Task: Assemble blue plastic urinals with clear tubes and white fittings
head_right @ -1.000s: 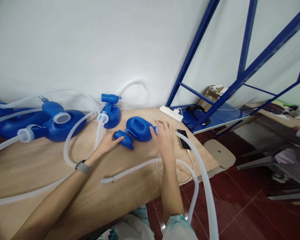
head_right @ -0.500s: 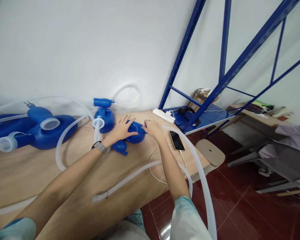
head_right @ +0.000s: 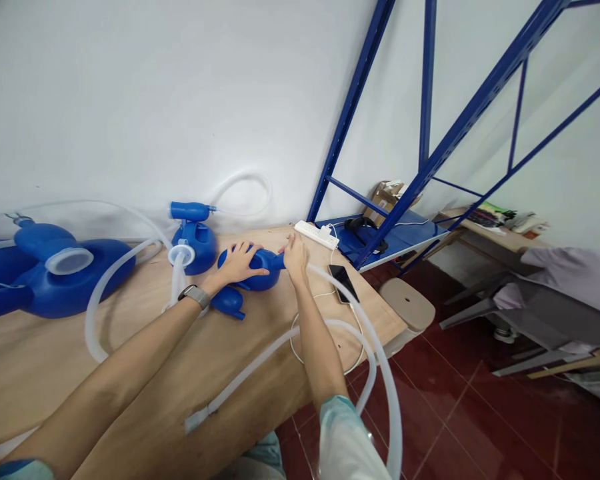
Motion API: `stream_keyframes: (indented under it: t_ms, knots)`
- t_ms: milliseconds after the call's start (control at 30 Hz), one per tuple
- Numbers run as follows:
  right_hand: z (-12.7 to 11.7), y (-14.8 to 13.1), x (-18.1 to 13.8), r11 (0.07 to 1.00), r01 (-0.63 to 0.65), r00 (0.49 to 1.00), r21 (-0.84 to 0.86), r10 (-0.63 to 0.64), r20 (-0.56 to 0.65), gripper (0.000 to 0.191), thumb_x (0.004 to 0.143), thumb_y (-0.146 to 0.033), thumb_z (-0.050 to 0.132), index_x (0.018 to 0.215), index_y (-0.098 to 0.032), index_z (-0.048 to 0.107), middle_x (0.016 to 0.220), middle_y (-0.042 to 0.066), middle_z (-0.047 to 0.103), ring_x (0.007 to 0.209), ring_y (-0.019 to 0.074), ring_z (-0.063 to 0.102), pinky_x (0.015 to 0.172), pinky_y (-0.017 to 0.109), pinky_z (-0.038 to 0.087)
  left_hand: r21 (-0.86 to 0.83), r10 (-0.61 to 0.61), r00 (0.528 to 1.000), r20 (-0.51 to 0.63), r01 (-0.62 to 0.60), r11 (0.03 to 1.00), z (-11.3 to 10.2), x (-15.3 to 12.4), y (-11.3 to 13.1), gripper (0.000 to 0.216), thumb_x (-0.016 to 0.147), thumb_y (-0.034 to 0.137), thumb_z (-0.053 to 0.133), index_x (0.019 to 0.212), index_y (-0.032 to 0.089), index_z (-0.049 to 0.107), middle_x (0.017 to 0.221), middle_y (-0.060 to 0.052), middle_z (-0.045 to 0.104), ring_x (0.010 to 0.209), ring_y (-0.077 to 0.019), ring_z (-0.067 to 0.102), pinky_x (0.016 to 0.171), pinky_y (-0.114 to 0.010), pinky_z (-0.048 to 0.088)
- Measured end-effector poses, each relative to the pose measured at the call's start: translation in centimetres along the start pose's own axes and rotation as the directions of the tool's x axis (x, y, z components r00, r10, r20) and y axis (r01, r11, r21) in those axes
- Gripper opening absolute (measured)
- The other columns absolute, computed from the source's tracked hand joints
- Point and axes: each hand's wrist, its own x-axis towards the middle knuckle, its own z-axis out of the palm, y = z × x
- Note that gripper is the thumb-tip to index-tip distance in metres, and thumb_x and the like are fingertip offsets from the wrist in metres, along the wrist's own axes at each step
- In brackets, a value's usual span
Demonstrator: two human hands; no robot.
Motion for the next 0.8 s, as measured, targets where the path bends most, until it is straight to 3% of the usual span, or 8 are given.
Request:
stream_keyframes:
  t_ms: [167, 233, 300, 367, 500, 567, 667, 800]
  knots:
    - [0.0, 2.8, 2.0, 0.965, -0.061, 0.977, 0.255, 0.110, -0.183, 0.044, 0.112, -0.047, 0.015, 0.113, -0.024, 0.053, 0.058, -0.005, 0.060, 0.059, 0.0202, 0.067, 0.071, 0.033, 0.056, -0.002, -0.010, 1.000, 0.008, 0.010, 1.000, -0.2, 0.0, -0.7, 0.075, 0.089, 0.072, 0.067, 0.145, 0.024, 0.057, 0.148, -0.018, 0.054, 0.137, -0.0403, 0.046, 0.117, -0.058, 0.028]
    - [-0.8, 4.1, 3.0, 0.941, -0.063, 0.959, 0.334, 0.149, -0.240, 0.050, 0.112, -0.048, 0.006, 0.116, -0.024, 0.050, 0.056, -0.006, 0.053, 0.056, 0.0206, 0.064, 0.070, 0.035, 0.057, -0.006, -0.016, 1.000, 0.026, 0.016, 1.000, -0.3, 0.2, -1.2, 0.076, 0.088, 0.072, 0.067, 0.146, 0.024, 0.056, 0.149, -0.018, 0.053, 0.138, -0.0409, 0.045, 0.118, -0.060, 0.028]
    - [-1.4, 5.4, 3.6, 0.925, -0.051, 0.954, 0.376, 0.157, -0.256, 0.049, 0.111, -0.050, 0.011, 0.120, -0.023, 0.050, 0.059, -0.006, 0.055, 0.060, 0.0207, 0.066, 0.076, 0.037, 0.058, -0.016, -0.010, 0.998, 0.060, 0.011, 1.000, -0.4, 0.6, -1.7, 0.078, 0.087, 0.073, 0.067, 0.147, 0.025, 0.055, 0.151, -0.018, 0.052, 0.140, -0.0410, 0.044, 0.120, -0.061, 0.026]
    - [-1.2, 6.5, 3.7, 0.920, -0.041, 0.968, 0.390, 0.133, -0.214, 0.041, 0.109, -0.054, 0.030, 0.120, -0.023, 0.054, 0.068, -0.002, 0.065, 0.072, 0.0206, 0.070, 0.088, 0.038, 0.056, -0.028, 0.003, 0.995, 0.101, 0.000, 1.000, -0.5, 1.4, -2.3, 0.079, 0.088, 0.072, 0.067, 0.150, 0.025, 0.053, 0.155, -0.018, 0.050, 0.146, -0.0413, 0.040, 0.123, -0.063, 0.023]
    - [0.8, 8.1, 3.2, 0.909, -0.072, 0.996, 0.410, 0.086, -0.016, 0.040, 0.091, -0.055, 0.067, 0.112, -0.021, 0.068, 0.105, 0.008, 0.079, 0.107, 0.0238, 0.071, 0.105, 0.039, 0.051, -0.037, 0.032, 0.980, 0.196, -0.025, 0.999, -1.2, 3.6, -3.5, 0.076, 0.091, 0.061, 0.067, 0.157, 0.029, 0.048, 0.172, -0.016, 0.033, 0.159, -0.0459, 0.020, 0.124, -0.075, 0.007]
    - [1.7, 8.7, 3.6, 0.896, -0.114, 0.993, 0.430, 0.096, 0.063, 0.040, 0.091, -0.057, 0.065, 0.107, -0.021, 0.071, 0.121, 0.011, 0.077, 0.119, 0.0254, 0.068, 0.109, 0.040, 0.049, -0.037, 0.049, 0.965, 0.258, -0.041, 0.998, -1.6, 4.8, -4.1, 0.069, 0.092, 0.050, 0.068, 0.157, 0.033, 0.051, 0.177, -0.013, 0.025, 0.162, -0.0491, 0.012, 0.120, -0.081, 0.005]
    - [2.3, 9.5, 5.1, 0.872, -0.197, 0.978, 0.448, 0.142, 0.154, 0.042, 0.092, -0.059, 0.060, 0.101, -0.019, 0.073, 0.121, 0.014, 0.077, 0.120, 0.0272, 0.068, 0.109, 0.042, 0.050, -0.045, 0.084, 0.937, 0.338, -0.073, 0.996, -2.1, 6.4, -4.7, 0.065, 0.086, 0.029, 0.067, 0.151, 0.037, 0.060, 0.179, -0.010, 0.020, 0.162, -0.0521, 0.010, 0.118, -0.083, 0.012]
    - [2.8, 9.9, 6.6, 0.855, -0.257, 0.956, 0.451, 0.158, 0.246, 0.039, 0.086, -0.057, 0.069, 0.094, -0.019, 0.075, 0.112, 0.013, 0.079, 0.116, 0.0280, 0.069, 0.108, 0.042, 0.051, -0.089, 0.170, 0.925, 0.339, -0.148, 0.985, -2.4, 7.5, -4.3, 0.073, 0.074, 0.011, 0.062, 0.145, 0.029, 0.066, 0.176, -0.010, 0.030, 0.163, -0.0446, 0.019, 0.126, -0.064, 0.025]
